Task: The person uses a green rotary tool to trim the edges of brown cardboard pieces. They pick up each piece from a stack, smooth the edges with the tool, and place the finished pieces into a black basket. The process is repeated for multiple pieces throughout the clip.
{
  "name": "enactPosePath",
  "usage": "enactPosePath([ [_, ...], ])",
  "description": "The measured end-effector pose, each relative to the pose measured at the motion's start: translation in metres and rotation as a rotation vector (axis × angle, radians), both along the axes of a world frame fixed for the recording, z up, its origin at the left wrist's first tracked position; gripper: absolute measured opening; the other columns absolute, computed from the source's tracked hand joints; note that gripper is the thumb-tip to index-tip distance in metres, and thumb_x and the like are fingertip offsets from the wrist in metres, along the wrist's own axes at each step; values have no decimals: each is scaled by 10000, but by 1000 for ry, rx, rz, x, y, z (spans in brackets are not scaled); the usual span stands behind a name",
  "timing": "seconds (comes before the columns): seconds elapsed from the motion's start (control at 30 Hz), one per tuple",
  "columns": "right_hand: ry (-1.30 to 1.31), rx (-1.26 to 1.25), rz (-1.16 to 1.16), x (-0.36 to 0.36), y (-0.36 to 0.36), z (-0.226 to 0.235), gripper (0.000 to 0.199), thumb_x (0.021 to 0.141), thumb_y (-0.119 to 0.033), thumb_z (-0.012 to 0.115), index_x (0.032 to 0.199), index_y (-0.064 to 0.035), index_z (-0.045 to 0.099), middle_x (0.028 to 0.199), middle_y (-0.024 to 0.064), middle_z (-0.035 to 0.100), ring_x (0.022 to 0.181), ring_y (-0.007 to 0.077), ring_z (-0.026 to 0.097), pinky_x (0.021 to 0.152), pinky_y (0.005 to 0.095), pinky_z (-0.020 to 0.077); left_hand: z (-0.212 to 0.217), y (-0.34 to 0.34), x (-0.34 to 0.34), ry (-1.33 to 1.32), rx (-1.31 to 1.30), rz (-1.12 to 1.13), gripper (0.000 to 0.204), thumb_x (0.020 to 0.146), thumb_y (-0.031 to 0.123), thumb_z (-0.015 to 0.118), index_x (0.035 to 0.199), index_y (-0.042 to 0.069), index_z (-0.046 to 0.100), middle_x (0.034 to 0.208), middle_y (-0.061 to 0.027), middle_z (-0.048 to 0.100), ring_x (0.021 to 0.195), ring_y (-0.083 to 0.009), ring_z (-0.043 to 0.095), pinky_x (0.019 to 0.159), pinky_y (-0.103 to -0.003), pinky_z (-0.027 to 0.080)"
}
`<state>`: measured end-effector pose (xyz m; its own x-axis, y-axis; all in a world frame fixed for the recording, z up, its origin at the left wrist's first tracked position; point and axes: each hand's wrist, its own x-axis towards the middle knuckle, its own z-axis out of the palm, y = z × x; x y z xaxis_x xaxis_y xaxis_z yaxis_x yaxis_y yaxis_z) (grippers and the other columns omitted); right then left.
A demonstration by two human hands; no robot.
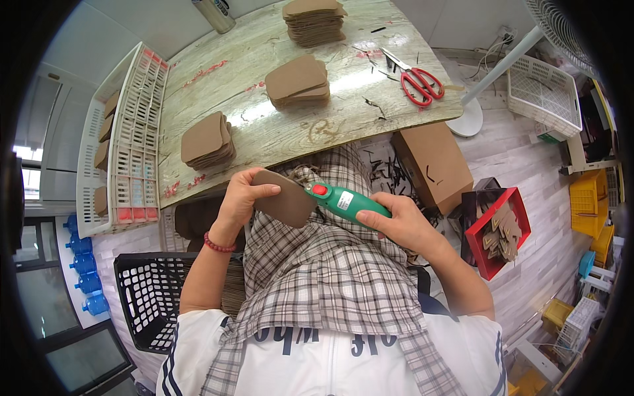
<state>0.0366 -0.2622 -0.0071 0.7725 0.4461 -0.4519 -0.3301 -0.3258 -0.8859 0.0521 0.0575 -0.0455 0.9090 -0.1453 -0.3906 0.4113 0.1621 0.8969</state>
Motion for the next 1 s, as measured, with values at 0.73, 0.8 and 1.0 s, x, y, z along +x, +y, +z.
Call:
enactPosePath([
  [0.73,-56,120,-143,5,14,-25,382,893,-350,644,946,28,624,750,35,581,620,86,546,556,238,460,52,123,48,-321,90,414,293,823,16,659,1111,18,609,999,-53,677,870,-138,636,823,-279,510],
  [0.8,-40,119,-136,3,13,-27,381,893,-349,642,939,29,627,749,40,586,615,86,544,557,243,459,32,170,60,-319,278,451,347,821,42,668,1159,25,590,1078,-90,653,964,-187,616,883,-315,484],
  [1.0,-42,93,-201,-2,3,-35,357,899,-330,638,930,26,623,752,40,594,597,82,546,550,241,456,40,93,104,-958,1709,420,540,758,107,720,1264,51,540,1283,-173,519,1222,-335,446,1059,-431,317],
])
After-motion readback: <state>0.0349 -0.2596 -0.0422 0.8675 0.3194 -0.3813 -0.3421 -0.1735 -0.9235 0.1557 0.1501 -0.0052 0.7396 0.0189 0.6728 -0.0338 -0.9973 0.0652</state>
